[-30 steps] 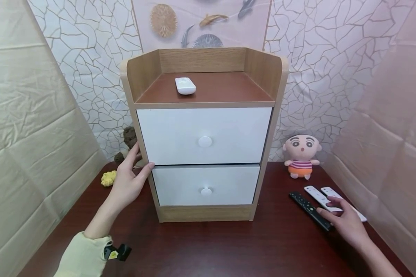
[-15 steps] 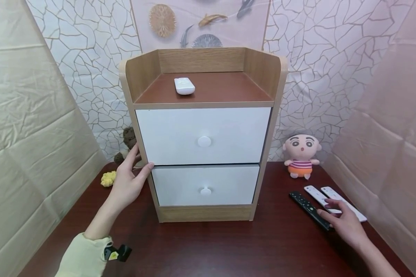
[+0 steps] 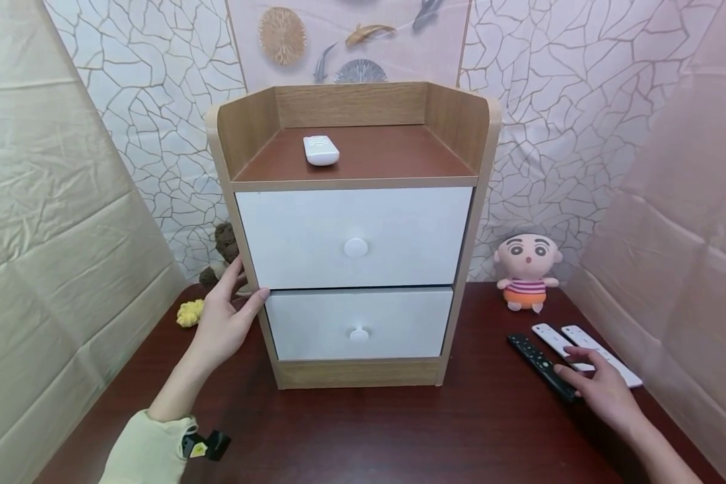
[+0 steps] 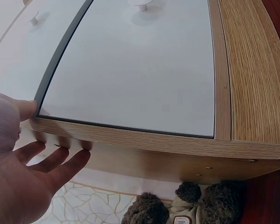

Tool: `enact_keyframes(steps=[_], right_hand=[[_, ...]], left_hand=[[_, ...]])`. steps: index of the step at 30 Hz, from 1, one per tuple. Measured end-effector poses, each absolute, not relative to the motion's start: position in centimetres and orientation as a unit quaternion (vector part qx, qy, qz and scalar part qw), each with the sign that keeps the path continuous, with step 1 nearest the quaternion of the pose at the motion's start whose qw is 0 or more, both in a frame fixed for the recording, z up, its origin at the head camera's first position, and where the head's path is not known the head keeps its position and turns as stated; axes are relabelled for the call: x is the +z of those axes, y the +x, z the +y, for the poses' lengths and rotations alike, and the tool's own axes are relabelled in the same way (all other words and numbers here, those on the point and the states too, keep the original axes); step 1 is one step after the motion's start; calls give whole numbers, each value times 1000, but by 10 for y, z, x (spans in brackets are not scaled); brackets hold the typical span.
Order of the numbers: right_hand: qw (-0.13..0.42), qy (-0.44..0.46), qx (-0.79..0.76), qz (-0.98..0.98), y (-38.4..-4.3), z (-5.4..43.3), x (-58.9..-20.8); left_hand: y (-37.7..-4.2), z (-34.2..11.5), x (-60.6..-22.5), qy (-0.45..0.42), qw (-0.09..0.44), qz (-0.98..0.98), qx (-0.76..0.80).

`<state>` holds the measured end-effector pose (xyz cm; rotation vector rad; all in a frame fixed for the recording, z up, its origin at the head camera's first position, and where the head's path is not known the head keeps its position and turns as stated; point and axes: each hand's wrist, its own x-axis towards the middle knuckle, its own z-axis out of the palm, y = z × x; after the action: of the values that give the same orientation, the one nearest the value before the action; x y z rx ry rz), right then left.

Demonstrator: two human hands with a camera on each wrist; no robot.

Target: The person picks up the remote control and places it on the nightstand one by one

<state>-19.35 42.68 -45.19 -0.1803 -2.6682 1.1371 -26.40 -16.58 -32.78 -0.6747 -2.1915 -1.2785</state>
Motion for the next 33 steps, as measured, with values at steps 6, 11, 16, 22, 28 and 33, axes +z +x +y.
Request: enact_keyframes(steps=[6,11,16,22,28,33], right_hand=[[118,-59,389,-912,-196,426,-450],[113,-59,388,-913,-197,426,-448],[101,-66,391,-912,-197,428,-448],[91,-76,390,-913,-198,430,-448],[103,-78,354,-926,-199,436,-450],[97,-71,324,-938,-198,441,-449]], left_hand=[[-263,-165,-327,-252,257,-798,-484],[-263,-164,-326,-253,255,-791,-495],[-263,-163,-327,-248,251,-791,-500],[-263,-162,-327,-245,252,-792,-499],[-263,-161,-327,-244,253,-794,-496],[-263,-162,-327,-245,253,-793,-497]])
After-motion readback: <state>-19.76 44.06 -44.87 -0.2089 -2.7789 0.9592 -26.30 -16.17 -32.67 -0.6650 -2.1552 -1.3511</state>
